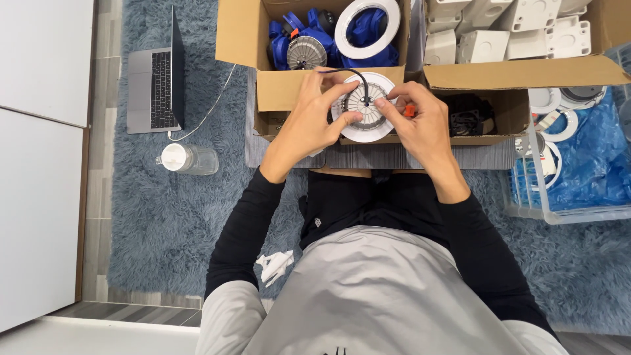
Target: Assembling LED downlight fixtures by fitting trim rings and adjusting mounting clips with a screwdriver
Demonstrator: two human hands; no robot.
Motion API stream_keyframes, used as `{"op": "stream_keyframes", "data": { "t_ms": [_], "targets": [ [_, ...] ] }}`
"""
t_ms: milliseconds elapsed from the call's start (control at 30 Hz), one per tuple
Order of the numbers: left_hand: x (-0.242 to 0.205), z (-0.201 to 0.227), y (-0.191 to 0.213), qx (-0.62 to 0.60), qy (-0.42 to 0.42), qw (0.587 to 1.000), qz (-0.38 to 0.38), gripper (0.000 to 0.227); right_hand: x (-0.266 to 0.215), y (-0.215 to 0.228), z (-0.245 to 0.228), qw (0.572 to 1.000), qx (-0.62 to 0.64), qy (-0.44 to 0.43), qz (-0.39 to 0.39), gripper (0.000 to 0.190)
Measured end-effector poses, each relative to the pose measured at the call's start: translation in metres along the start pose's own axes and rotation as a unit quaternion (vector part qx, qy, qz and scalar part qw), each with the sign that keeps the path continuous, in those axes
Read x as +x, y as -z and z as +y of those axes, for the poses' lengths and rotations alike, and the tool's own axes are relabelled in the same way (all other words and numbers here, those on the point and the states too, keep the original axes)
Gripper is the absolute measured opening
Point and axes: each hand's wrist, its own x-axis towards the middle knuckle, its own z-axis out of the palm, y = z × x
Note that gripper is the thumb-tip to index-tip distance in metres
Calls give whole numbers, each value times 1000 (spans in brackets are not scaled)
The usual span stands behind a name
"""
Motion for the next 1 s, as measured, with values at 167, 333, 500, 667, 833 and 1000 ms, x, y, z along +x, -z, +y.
{"op": "stream_keyframes", "data": {
  "t_ms": [167,333,500,667,833,1000],
  "targets": [
    [2,29,14,80,27,996,20,57,1,4,-15,1000,-8,-21,-18,21],
    [9,57,30,146,9,987,65,62,3,8,-26,997,-23,-53,-47,21],
    [24,47,14,191,-153,965,-95,83,4,9,-26,998,-24,-45,-47,19],
    [38,44,7,292,-184,933,-98,87,7,11,-21,997,-38,-50,-54,21],
    [54,28,8,209,-150,947,-195,82,9,13,-23,997,-36,-52,-54,20],
    [59,22,11,133,-180,957,-185,71,10,17,-29,997,-36,-27,-56,19]
  ]
}}
